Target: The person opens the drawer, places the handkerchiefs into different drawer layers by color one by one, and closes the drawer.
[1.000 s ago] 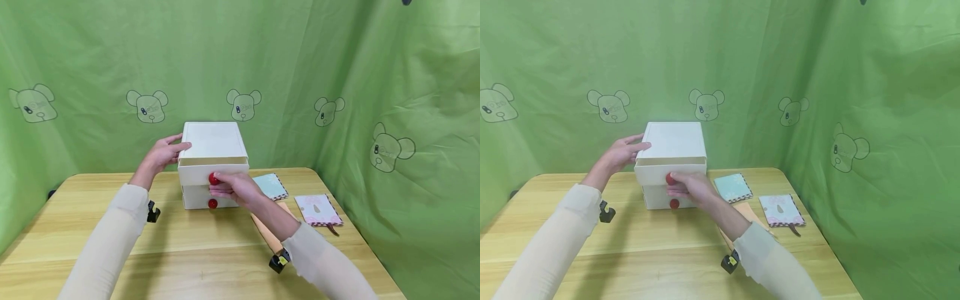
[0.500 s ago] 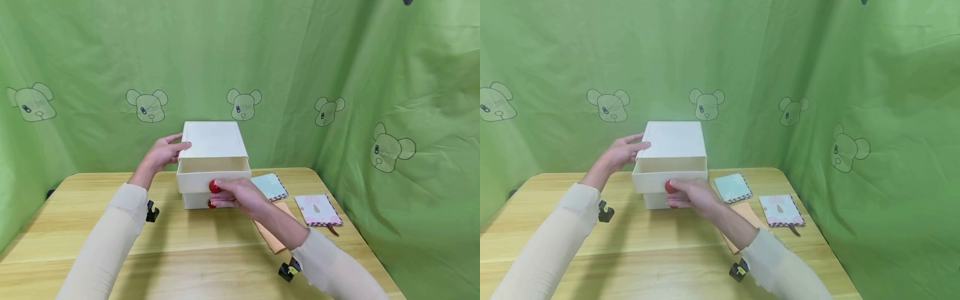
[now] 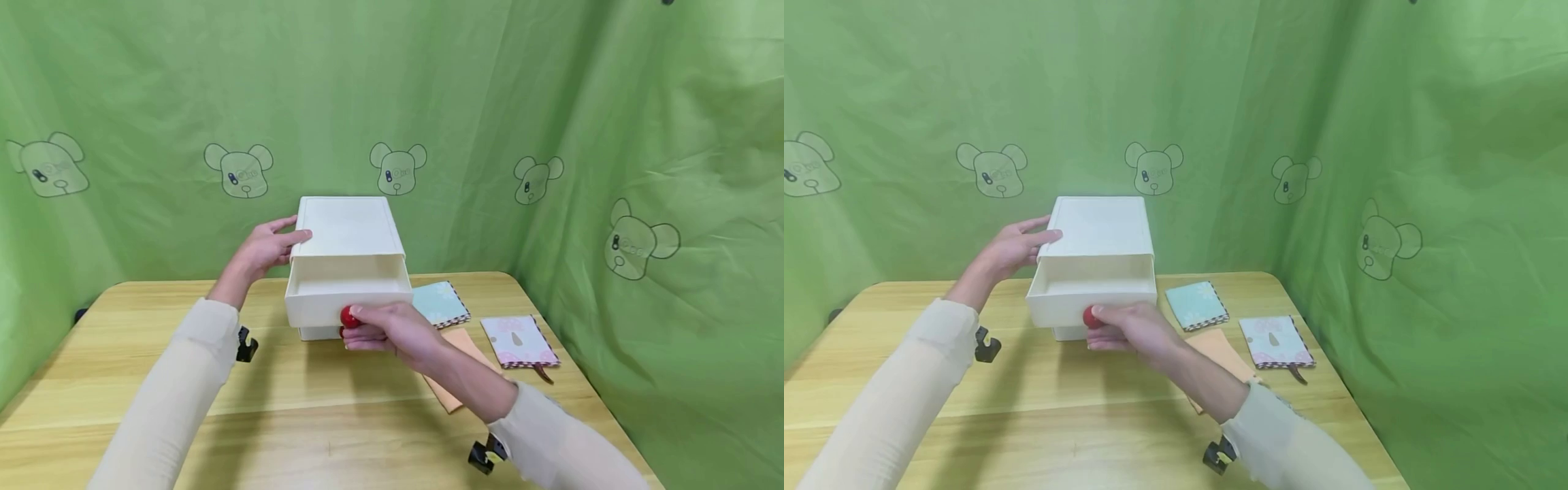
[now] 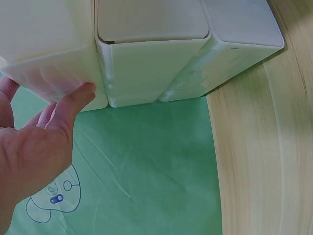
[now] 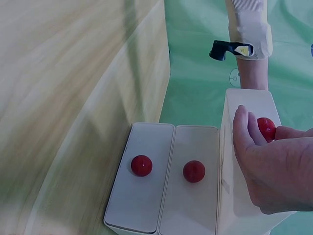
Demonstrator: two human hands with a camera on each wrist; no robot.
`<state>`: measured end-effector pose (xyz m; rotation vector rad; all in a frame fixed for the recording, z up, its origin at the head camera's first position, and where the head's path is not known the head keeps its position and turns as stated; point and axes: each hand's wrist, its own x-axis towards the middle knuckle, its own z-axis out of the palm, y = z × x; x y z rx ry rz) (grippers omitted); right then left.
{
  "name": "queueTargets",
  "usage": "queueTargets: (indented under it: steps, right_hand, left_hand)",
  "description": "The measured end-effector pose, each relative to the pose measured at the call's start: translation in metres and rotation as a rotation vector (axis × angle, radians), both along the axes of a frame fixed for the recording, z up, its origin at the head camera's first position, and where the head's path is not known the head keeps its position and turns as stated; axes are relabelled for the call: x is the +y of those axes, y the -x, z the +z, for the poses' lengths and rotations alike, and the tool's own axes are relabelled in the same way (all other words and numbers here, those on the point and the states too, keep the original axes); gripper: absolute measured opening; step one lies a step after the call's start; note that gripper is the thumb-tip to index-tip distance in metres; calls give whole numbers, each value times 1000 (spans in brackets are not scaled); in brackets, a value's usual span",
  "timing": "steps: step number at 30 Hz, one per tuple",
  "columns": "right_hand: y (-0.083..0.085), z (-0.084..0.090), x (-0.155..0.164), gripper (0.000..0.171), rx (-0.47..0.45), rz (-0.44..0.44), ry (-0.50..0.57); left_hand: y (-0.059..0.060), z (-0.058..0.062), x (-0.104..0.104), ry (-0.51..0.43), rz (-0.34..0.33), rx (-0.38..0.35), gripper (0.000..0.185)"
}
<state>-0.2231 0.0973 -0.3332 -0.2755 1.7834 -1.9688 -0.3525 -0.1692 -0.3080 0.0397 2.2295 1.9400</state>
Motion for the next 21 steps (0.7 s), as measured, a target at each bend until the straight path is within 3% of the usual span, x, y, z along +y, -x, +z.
queueTargets:
  steps: [21]
  right_hand:
    - [-25, -5, 4, 39, -22, 24, -15]
  left_hand:
    - [-1, 0, 0, 32, -3, 16, 82]
